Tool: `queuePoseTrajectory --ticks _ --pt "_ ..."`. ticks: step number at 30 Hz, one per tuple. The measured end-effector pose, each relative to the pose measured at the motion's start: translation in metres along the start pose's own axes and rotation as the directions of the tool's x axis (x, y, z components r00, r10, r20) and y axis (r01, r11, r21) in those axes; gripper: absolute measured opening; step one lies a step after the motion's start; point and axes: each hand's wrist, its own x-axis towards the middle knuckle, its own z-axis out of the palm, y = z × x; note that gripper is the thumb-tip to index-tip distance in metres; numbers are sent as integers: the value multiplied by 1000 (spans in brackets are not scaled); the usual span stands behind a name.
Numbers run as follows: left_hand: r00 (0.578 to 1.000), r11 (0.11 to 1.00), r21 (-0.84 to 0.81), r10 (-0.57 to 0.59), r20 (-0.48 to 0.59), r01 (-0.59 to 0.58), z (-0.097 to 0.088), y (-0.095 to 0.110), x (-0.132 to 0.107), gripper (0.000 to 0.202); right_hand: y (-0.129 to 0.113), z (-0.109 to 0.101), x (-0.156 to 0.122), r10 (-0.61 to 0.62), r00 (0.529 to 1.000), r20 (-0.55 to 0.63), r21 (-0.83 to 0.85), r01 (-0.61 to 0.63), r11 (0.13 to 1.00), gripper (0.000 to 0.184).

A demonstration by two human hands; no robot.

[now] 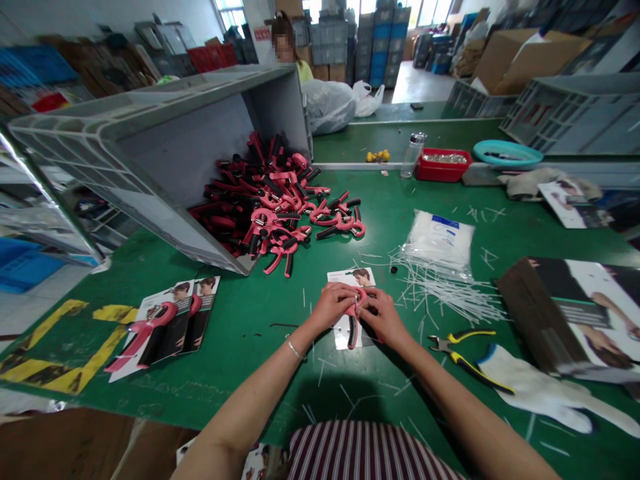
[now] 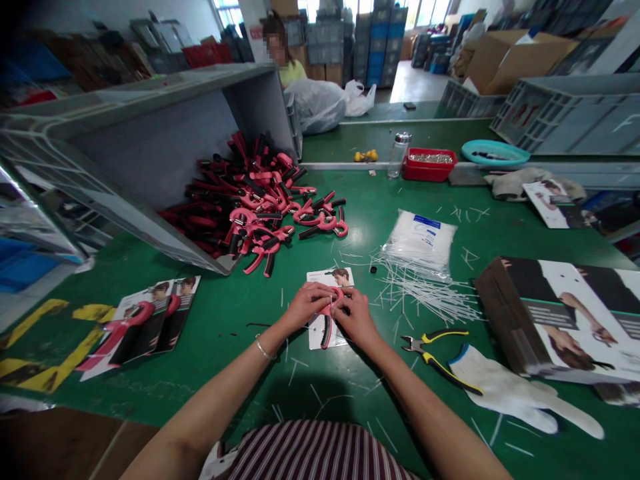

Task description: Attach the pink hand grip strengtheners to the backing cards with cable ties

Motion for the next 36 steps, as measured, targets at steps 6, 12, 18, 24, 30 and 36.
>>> queuePoseTrajectory --ticks 6,12,18,24,30,36 --pt "997 982 -181 -44 70 56 -11 6 0 22 0 4 6 33 998 -60 14 -32 999 19" --pt "996 991 130 -11 -87 23 0 32 -5 19 4 11 5 78 982 -175 147 -52 988 27" --pt "976 848 487 211 49 -208 40 45 -45 24 14 15 12 124 970 -211 245 -71 967 38" --pt "943 779 535 235 236 -329 35 53 -50 23 8 6 10 68 969 -236 81 -50 995 31" --pt "987 813 562 -94 -130 152 2 59 -76 56 -12 -30 -24 -152 982 114 -181 171 968 18" --pt "987 839 523 -158 -35 153 15 44 -82 20 -30 -16 -35 -209 924 319 -546 360 757 15"
